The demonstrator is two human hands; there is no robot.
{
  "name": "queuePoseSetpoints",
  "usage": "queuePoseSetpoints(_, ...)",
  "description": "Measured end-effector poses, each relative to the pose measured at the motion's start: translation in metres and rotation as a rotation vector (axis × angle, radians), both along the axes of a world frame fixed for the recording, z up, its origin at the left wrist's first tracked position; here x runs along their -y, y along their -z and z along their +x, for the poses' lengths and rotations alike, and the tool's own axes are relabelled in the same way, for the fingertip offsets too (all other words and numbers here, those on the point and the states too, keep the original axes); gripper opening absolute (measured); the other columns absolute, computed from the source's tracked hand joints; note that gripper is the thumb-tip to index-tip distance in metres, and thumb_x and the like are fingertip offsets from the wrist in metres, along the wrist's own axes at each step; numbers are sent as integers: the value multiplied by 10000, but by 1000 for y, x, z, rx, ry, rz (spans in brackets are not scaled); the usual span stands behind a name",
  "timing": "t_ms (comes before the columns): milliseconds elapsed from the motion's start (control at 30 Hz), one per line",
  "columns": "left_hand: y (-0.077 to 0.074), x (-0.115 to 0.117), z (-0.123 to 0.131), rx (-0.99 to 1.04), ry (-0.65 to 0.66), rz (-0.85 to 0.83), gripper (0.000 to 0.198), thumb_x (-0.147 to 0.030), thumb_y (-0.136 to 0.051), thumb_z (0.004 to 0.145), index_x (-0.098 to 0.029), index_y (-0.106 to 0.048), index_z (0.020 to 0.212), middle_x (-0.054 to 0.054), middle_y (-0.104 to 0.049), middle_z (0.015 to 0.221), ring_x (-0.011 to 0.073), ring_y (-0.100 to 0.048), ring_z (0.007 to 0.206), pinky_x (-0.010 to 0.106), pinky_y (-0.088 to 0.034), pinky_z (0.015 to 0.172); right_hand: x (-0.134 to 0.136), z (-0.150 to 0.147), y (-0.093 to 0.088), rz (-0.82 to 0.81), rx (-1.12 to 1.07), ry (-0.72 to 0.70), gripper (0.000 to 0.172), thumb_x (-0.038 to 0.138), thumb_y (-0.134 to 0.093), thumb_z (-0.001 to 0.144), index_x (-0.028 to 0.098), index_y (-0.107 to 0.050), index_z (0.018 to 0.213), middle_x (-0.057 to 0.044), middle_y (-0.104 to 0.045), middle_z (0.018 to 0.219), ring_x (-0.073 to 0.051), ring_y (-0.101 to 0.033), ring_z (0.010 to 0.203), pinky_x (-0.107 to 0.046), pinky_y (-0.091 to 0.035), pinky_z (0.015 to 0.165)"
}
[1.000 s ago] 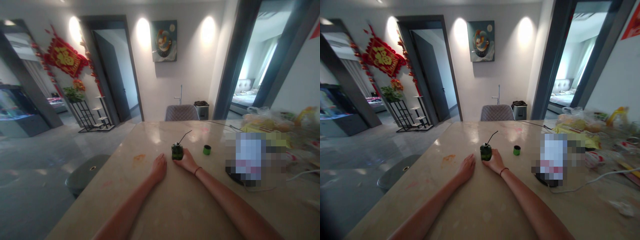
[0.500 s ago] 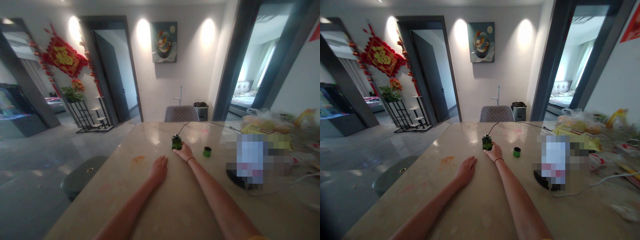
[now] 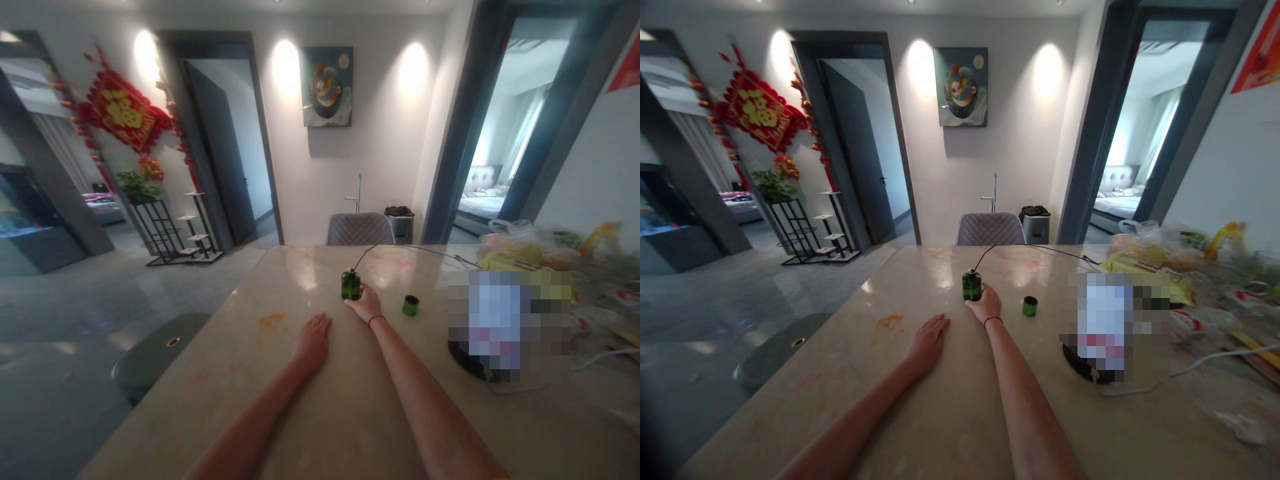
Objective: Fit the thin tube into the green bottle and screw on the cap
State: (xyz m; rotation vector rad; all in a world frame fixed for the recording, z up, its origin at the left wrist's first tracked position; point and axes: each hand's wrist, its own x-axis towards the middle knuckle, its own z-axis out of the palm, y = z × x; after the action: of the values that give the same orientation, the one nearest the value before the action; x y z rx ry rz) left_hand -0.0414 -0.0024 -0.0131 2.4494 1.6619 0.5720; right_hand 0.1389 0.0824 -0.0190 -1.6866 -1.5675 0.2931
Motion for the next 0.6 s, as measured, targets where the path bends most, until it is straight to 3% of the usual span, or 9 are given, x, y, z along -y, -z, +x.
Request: queuePoseSetpoints(600, -5, 3, 2, -63, -11, -15, 445, -93, -348, 772, -114, -491, 1192, 114, -440, 1318, 192, -368, 1234, 342, -249, 1063, 3, -2, -2, -32, -20, -15, 739, 409, -706, 538, 188, -423, 1184, -97, -598, 1062, -246, -557, 992, -351, -419, 834)
